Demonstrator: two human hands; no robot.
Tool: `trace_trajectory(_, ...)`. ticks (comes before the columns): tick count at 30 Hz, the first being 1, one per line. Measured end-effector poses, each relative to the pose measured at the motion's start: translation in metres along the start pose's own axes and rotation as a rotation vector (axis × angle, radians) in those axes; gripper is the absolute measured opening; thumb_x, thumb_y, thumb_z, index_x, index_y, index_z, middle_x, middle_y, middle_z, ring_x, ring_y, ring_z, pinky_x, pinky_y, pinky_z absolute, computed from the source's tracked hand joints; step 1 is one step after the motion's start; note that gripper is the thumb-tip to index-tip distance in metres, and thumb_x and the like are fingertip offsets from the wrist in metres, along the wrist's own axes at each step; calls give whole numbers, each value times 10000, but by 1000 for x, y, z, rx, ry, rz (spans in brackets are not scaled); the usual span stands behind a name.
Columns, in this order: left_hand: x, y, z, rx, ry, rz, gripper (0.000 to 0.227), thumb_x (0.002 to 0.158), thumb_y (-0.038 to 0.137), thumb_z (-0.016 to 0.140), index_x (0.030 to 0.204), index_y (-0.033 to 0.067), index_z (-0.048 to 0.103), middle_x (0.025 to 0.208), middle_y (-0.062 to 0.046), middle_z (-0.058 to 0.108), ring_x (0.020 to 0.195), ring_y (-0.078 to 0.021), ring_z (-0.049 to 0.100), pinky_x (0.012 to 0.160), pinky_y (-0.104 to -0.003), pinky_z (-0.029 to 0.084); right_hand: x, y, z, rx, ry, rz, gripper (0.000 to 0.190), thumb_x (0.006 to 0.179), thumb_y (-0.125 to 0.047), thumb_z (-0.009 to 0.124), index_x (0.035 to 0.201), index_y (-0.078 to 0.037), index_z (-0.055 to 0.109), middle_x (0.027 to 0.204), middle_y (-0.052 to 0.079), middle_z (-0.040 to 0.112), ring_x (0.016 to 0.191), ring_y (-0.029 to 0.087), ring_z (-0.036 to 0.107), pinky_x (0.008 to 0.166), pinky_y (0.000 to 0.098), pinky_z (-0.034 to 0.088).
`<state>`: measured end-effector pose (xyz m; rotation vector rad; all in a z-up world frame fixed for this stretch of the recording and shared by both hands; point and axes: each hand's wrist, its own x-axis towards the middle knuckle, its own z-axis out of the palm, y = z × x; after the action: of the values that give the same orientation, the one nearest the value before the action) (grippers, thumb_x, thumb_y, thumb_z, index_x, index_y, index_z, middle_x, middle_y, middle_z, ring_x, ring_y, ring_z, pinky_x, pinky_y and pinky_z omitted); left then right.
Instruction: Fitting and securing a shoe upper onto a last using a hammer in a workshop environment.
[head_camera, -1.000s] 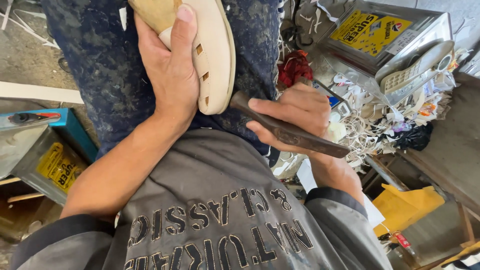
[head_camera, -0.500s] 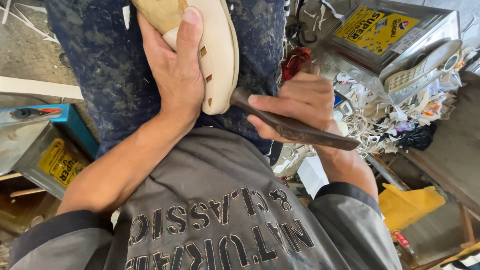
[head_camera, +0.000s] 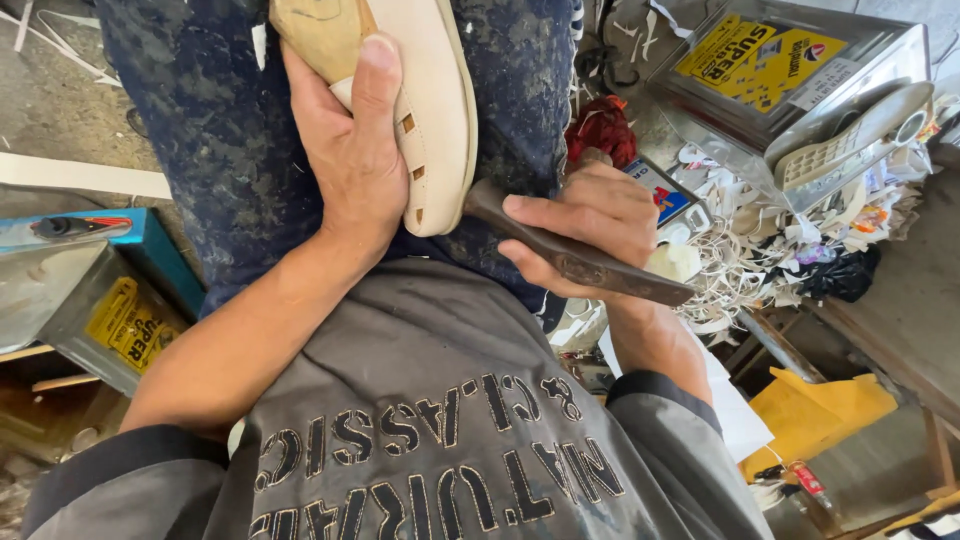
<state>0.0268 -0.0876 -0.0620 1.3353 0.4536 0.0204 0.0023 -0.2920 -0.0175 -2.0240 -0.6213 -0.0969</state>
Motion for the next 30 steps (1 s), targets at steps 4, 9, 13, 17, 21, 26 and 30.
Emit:
trace_trajectory(4, -1, 3, 0, 11, 5, -17, 584, 1092, 444, 645, 1500, 89, 426, 1487, -103, 599, 1410, -210, 590, 1260, -355, 477, -7, 2, 5, -45, 49, -31, 227, 948, -263, 772, 1034, -55, 740, 669, 35, 605, 525, 190, 503, 579, 342, 444)
trace_trajectory(9, -2, -4, -3, 58, -3, 21, 604, 1076, 467, 654, 1487, 92, 420, 1469, -108, 594, 1395, -229, 591, 1237, -379, 484, 11, 9, -7, 13, -136, -15, 183, 962, -277, 762, 1012, -101, 765, 583, -13, 609, 452, 94, 463, 481, 279, 389)
trace_trajectory(13, -3, -2, -3, 49, -16, 47, 594, 1085, 487, 657, 1493, 121, 430, 1483, -84, 586, 1416, -214, 576, 1250, -381, 470, 49, 10, -25, 48, -317, -77, 177, 953, -254, 812, 1001, -84, 800, 638, 44, 611, 509, 157, 479, 552, 309, 368)
trace_trajectory(17, 0, 5, 0, 53, -20, 23, 609, 1082, 480, 639, 1498, 92, 422, 1497, -109, 583, 1431, -242, 576, 1259, -389, 468, 40, 9, -23, 38, -282, -46, 203, 965, -286, 785, 1023, -91, 789, 653, 27, 632, 525, 137, 512, 555, 300, 405)
trace_trajectory(21, 0, 1, -3, 35, -12, -8, 618, 1062, 485, 651, 1473, 77, 435, 1443, -110, 615, 1363, -228, 610, 1201, -370, 507, 16, 6, -10, 14, -82, 18, 249, 963, -274, 760, 1048, -40, 753, 642, 46, 612, 498, 178, 475, 584, 338, 426)
trace_trajectory(26, 0, 3, -4, 60, -24, -4, 587, 1076, 468, 637, 1475, 87, 438, 1447, -98, 604, 1369, -223, 598, 1211, -367, 492, 0, 9, 8, 1, 57, 25, 244, 954, -252, 766, 1047, -30, 728, 618, 52, 547, 499, 187, 450, 569, 341, 391)
trace_trajectory(30, -1, -2, -6, 70, -15, -2, 619, 1068, 452, 651, 1488, 64, 413, 1481, -128, 583, 1404, -245, 582, 1241, -380, 475, 0, 14, 13, 21, 74, -45, 190, 946, -209, 770, 1026, -41, 728, 630, 34, 602, 448, 164, 431, 508, 332, 355)
